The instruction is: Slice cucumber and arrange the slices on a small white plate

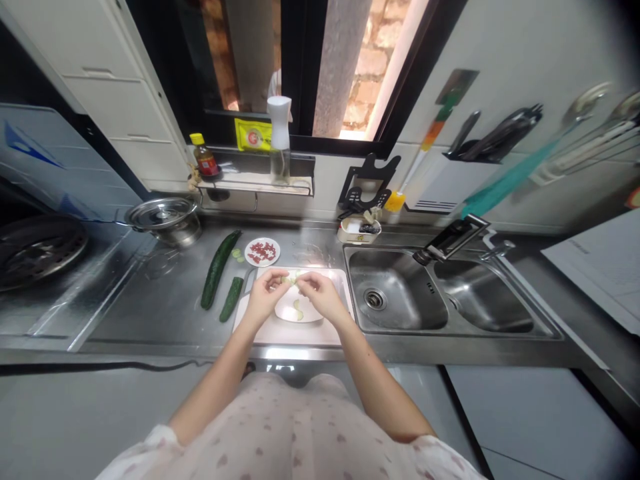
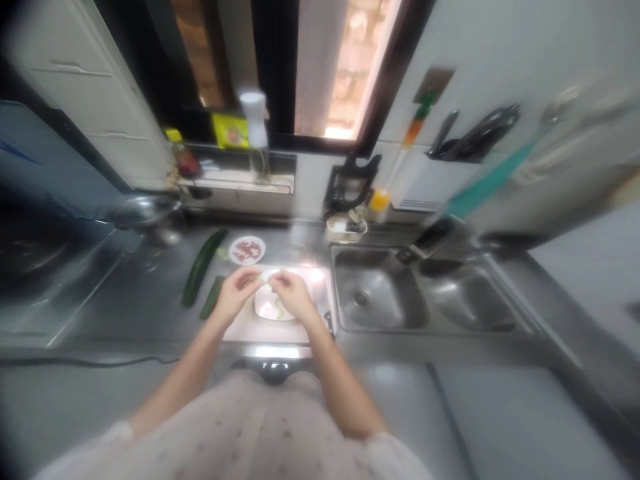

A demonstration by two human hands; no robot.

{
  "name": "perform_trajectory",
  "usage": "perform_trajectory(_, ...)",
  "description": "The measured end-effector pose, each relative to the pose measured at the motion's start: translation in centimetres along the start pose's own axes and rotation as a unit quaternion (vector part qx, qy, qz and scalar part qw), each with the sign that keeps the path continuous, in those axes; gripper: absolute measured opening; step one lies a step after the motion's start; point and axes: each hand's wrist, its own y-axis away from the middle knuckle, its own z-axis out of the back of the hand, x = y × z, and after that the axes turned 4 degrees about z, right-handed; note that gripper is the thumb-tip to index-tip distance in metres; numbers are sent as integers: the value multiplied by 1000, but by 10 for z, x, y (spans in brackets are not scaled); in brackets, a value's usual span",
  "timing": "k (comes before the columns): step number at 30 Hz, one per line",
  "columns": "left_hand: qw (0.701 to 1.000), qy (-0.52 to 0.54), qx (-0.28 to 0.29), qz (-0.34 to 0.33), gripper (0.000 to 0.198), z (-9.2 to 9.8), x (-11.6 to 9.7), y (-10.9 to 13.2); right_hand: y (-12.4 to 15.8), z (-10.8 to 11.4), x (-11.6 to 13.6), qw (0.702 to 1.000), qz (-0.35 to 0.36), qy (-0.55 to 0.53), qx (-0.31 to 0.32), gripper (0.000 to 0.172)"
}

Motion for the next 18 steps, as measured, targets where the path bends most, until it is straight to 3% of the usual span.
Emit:
perform_trajectory(10, 998, -26, 6, 54, 21, 0, 33, -1, -4, 4, -31, 998, 8, 54, -8, 17)
perform_trajectory(18, 994, -51, 35, 92, 23, -5, 64, 0, -3, 3, -67, 995, -36, 96, 7, 13)
